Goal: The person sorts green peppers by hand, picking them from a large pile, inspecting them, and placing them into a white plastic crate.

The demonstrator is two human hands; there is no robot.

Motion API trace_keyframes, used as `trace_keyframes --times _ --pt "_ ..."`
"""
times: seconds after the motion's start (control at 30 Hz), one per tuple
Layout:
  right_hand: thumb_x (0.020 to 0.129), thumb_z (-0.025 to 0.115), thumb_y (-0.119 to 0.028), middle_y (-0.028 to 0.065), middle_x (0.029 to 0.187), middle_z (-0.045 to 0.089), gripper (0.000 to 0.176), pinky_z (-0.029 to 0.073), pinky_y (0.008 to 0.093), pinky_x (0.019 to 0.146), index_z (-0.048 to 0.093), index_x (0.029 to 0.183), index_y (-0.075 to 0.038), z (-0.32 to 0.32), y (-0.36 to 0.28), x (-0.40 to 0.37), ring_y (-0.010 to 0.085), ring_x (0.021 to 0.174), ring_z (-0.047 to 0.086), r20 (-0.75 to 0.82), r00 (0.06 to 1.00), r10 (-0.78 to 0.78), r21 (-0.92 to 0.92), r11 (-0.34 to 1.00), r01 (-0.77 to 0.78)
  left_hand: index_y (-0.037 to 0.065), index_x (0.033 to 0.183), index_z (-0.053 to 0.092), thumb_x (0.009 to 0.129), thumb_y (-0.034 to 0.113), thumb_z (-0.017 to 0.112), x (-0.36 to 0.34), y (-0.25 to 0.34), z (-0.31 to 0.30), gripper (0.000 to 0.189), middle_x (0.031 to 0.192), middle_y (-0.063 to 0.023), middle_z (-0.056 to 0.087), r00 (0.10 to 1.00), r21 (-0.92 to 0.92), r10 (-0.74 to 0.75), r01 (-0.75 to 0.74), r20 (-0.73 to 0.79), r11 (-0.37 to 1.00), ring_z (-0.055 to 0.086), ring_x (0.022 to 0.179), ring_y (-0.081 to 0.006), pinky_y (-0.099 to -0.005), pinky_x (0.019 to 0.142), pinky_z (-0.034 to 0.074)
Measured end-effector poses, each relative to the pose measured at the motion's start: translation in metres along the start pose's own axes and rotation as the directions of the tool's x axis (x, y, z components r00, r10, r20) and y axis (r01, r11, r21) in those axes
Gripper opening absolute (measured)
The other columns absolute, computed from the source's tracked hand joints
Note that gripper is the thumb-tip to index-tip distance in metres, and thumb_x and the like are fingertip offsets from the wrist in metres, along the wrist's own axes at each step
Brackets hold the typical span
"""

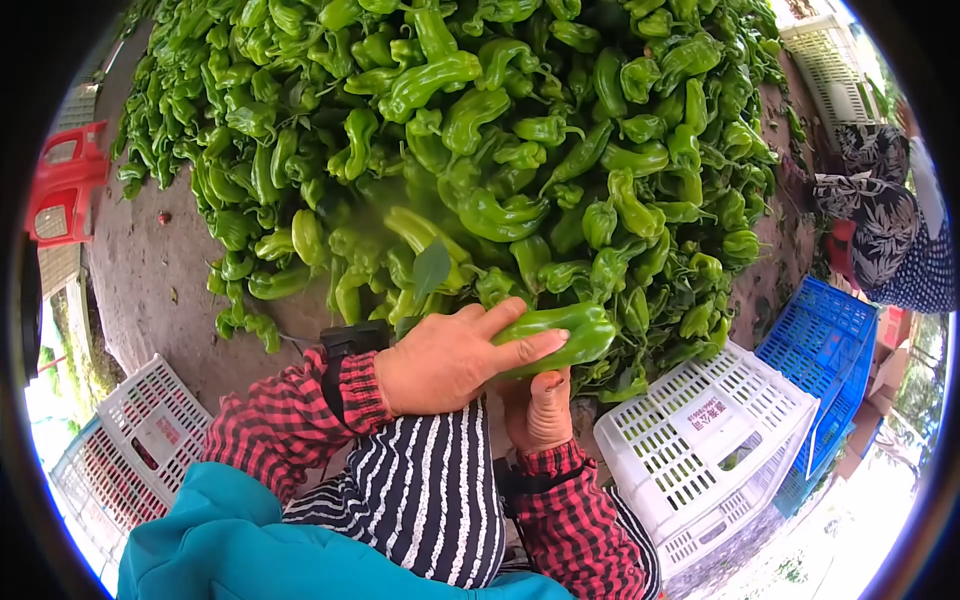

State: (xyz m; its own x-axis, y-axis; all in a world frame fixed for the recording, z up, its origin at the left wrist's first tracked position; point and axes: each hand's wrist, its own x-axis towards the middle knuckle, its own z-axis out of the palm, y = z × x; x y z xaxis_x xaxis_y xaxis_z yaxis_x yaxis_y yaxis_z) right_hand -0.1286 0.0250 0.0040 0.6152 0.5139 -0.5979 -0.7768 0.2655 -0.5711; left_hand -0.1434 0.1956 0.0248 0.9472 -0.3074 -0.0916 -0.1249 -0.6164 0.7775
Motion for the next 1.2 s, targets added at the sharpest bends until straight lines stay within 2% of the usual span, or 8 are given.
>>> trace_keyframes --times 0.23,0.3,0.37,0.47,0.8,1.0,1.13,1.2 --pt "0.072 0.065 -0.055 0.0051 0.128 0.045 0.076 0.031 0.044 0.103 0.037 0.131 -0.016 -0.015 -0.001 0.006 0.0248 0.12 0.041 -0.101 0.995 -0.023 0.087 0.996 0.031 0.018 0.139 0.027 0.067 0.005 0.062 0.006 -0.004 0.005 0.081 0.127 -0.0208 0.041 0.985 -0.043 0.117 -0.112 0.129 0.993 0.054 0.102 -0.0341 -0.037 0.076 0.051" --pt "0.073 0.069 -0.041 0.0101 0.122 0.05 0.068 0.035 0.0436 0.101 0.042 0.127 -0.009 -0.026 -0.002 0.01 0.0263 0.114 0.048 -0.101 0.994 -0.045 0.162 0.985 0.061 0.004 0.138 0.023 0.064 0.007 0.066 0.003 -0.01 0.012 0.085 0.128 -0.0224 0.041 0.972 -0.42 0.109 -0.19 -0.21 0.887 0.05 0.109 -0.036 -0.036 0.088 0.046" --pt "0.073 0.069 -0.037 0.0097 0.118 0.052 0.061 0.036 0.0438 0.098 0.046 0.122 -0.008 -0.026 -0.005 0.016 0.026 0.11 0.049 -0.15 0.98 -0.131 0.132 0.98 0.151 -0.006 0.133 0.025 0.061 0.011 0.07 -0.004 -0.012 0.012 0.087 0.128 -0.0248 0.041 0.981 -0.419 -0.155 0.091 -0.12 0.903 0.045 0.116 -0.037 -0.0343 0.096 0.039" --pt "0.074 0.068 -0.035 0.0098 0.115 0.054 0.056 0.037 0.044 0.097 0.048 0.119 -0.008 -0.027 -0.016 0.015 0.0259 0.107 0.05 -0.203 0.959 -0.197 0.157 0.96 0.23 0.002 0.094 0.059 0.075 0.019 0.068 -0.018 -0.027 0.013 0.027 0.08 -0.0133 0.062 0.965 -0.371 -0.252 0.261 0.074 0.891 0.061 0.075 -0.0283 -0.0328 0.066 0.047" --pt "0.075 0.068 -0.032 0.0095 0.112 0.055 0.051 0.039 0.0465 0.095 0.05 0.116 -0.008 -0.04 -0.038 -0.001 0.0258 0.106 0.051 -0.289 0.905 -0.313 0.198 0.905 0.377 0.001 0.076 0.058 0.09 0.027 0.055 -0.03 -0.036 0.028 0.03 0.065 -0.0001 0.057 0.878 -0.782 -0.456 0.383 0.143 0.492 0.048 0.062 -0.0061 -0.022 0.058 0.04" --pt "0.075 0.07 -0.028 0.0079 0.114 0.054 0.055 0.041 0.0447 0.094 0.046 0.12 -0.009 -0.045 -0.04 -0.008 0.0245 0.105 0.052 -0.311 0.873 -0.376 0.059 0.909 0.413 0.001 0.075 0.059 0.087 0.022 0.057 -0.033 -0.048 0.037 0.025 0.059 -0.0087 0.057 0.834 -0.435 -0.486 0.348 -0.261 0.83 0.054 0.049 -0.0218 -0.0319 0.047 0.04" --pt "0.075 0.071 -0.022 0.0052 0.112 0.053 0.057 0.042 0.0414 0.093 0.043 0.123 -0.009 -0.039 -0.049 -0.01 0.0228 0.103 0.052 -0.301 0.855 -0.423 -0.195 0.905 0.379 0.008 0.091 0.062 0.075 0.021 0.066 -0.044 -0.049 0.021 0.021 0.09 -0.0108 0.062 0.856 0.333 -0.514 0.5 -0.049 0.799 0.058 0.084 -0.0305 -0.0422 0.071 0.042" --pt "0.074 0.072 -0.019 0.0035 0.108 0.053 0.056 0.042 0.0404 0.092 0.044 0.121 -0.01 -0.039 -0.047 -0.01 0.0214 0.102 0.052 -0.328 0.846 -0.419 -0.194 0.907 0.374 0.008 0.099 0.061 0.07 0.024 0.069 -0.041 -0.045 0.02 0.035 0.101 -0.0133 0.059 0.864 0.276 -0.5 0.494 -0.056 0.824 0.052 0.098 -0.0325 -0.0428 0.083 0.038"
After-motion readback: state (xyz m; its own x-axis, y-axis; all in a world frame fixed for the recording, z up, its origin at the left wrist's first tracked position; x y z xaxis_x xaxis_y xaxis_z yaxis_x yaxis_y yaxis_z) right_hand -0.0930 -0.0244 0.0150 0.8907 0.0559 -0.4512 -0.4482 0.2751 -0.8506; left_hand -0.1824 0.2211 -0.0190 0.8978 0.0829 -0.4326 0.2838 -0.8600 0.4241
